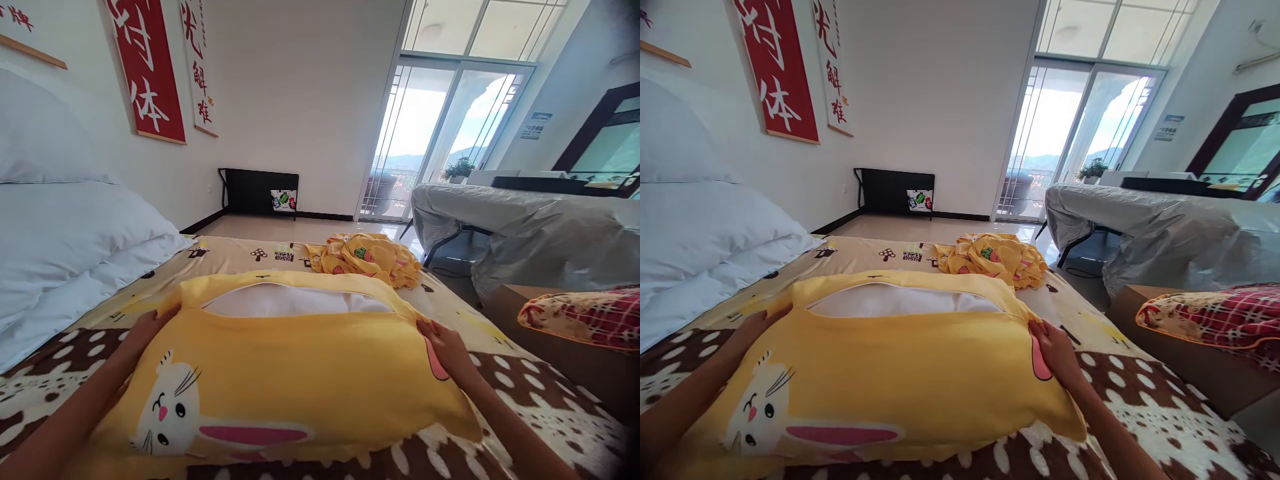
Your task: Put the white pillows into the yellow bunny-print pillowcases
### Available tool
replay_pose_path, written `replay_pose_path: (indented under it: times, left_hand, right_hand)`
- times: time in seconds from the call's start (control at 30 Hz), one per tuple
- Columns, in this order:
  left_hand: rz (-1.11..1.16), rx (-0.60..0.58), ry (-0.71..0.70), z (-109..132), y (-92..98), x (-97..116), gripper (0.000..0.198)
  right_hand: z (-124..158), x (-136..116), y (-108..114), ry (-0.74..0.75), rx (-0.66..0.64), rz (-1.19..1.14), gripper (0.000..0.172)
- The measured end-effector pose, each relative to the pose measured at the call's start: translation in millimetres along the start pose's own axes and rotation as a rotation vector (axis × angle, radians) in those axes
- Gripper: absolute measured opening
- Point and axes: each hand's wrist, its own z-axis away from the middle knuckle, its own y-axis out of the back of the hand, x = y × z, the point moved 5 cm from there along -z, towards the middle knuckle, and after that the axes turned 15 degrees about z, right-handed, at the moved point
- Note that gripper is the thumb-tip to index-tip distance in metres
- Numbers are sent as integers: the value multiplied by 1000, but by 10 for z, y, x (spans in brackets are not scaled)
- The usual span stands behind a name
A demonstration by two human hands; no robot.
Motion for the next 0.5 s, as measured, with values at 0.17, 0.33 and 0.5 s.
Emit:
replay_pose_path:
  times: [0.17,0.33,0.5]
  left_hand:
    - [-238,3,-17,-59,151,-224,42]
    - [-632,-82,-55,-206,472,-731,39]
    - [-880,178,-40,35,767,-278,31]
  right_hand:
    - [131,209,-249,28,-161,169,38]
    - [399,416,-467,-9,-259,328,36]
    - [249,31,-31,28,-154,603,41]
